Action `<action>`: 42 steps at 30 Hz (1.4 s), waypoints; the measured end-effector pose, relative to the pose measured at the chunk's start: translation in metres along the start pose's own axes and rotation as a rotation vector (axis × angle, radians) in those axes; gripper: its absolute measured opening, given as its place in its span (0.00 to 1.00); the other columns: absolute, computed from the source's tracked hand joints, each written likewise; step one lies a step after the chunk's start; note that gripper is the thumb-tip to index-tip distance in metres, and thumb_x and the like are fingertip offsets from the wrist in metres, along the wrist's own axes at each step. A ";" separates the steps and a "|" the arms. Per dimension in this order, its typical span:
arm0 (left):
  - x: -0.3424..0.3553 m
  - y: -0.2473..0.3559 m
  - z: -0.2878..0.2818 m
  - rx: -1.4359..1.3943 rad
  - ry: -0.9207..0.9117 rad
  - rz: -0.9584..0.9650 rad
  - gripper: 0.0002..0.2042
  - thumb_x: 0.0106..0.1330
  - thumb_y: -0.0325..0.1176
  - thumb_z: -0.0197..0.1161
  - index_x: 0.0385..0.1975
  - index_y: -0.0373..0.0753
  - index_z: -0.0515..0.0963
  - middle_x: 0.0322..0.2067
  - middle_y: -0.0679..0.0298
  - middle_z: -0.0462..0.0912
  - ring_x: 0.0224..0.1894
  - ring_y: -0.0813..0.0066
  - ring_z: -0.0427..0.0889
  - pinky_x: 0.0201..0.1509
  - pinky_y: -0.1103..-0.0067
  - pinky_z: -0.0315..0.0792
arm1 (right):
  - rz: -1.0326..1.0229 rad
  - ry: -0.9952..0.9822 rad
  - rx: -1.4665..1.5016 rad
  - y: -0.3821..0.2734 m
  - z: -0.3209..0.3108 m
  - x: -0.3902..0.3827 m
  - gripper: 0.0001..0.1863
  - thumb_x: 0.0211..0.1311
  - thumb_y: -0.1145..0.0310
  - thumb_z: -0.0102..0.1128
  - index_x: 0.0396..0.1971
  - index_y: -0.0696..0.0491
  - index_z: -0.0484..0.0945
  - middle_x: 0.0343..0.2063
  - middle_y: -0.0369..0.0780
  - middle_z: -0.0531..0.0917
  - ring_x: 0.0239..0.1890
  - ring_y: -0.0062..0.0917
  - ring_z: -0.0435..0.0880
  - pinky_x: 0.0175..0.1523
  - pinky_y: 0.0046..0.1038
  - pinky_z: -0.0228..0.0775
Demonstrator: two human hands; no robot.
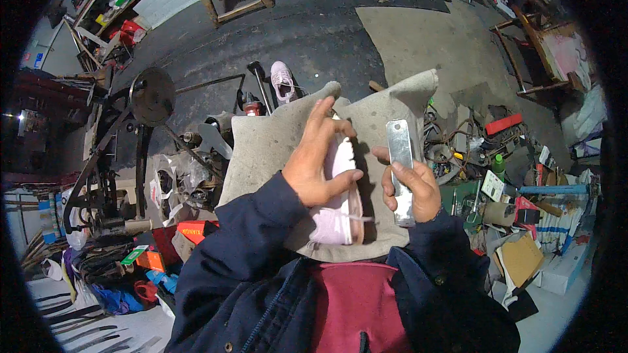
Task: The person stitches the sole of a pink sneaker using a curved awl and thread, repeatedly piercing the sole and pulling the thread through. After completing the stitching, the person uses a metal file to smooth the sole edge and then inserts a light blue insole into the shoe.
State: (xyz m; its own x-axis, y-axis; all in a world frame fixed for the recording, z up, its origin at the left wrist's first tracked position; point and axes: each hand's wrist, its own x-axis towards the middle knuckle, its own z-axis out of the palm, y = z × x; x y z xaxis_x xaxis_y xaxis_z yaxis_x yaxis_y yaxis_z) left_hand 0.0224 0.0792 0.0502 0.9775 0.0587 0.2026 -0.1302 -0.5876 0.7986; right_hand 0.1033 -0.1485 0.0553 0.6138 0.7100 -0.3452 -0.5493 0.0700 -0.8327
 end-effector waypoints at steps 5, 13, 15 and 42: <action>-0.014 0.003 -0.002 -0.467 0.022 -0.063 0.26 0.60 0.32 0.70 0.57 0.39 0.67 0.75 0.40 0.52 0.81 0.43 0.47 0.76 0.55 0.60 | -0.080 -0.016 -0.041 -0.003 0.014 0.010 0.26 0.73 0.63 0.56 0.63 0.66 0.69 0.29 0.40 0.77 0.21 0.21 0.75 0.27 0.22 0.65; -0.024 0.018 -0.009 0.071 0.261 0.275 0.17 0.50 0.26 0.74 0.41 0.38 0.82 0.48 0.52 0.81 0.58 0.48 0.77 0.62 0.63 0.71 | -0.076 -0.010 0.026 -0.001 0.022 0.016 0.29 0.67 0.68 0.55 0.65 0.67 0.67 0.33 0.41 0.77 0.23 0.23 0.76 0.29 0.24 0.67; -0.027 0.027 -0.010 0.116 0.243 0.277 0.17 0.49 0.26 0.74 0.41 0.38 0.82 0.45 0.53 0.81 0.53 0.50 0.79 0.58 0.63 0.74 | -0.069 -0.040 0.053 0.000 0.023 0.016 0.29 0.67 0.68 0.57 0.65 0.65 0.67 0.34 0.41 0.79 0.25 0.23 0.77 0.32 0.23 0.67; -0.023 0.027 0.013 0.232 0.316 0.251 0.14 0.53 0.15 0.63 0.39 0.34 0.77 0.38 0.53 0.77 0.43 0.52 0.77 0.49 0.66 0.73 | -0.228 0.143 0.161 0.006 0.024 0.013 0.16 0.72 0.55 0.49 0.40 0.55 0.72 0.32 0.47 0.79 0.33 0.28 0.78 0.38 0.29 0.70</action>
State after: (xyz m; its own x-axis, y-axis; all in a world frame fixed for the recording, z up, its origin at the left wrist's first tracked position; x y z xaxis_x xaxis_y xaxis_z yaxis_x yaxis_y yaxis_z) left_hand -0.0016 0.0518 0.0599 0.8170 0.1134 0.5654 -0.2806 -0.7783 0.5617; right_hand 0.0944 -0.1215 0.0561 0.7990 0.5580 -0.2241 -0.4636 0.3342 -0.8206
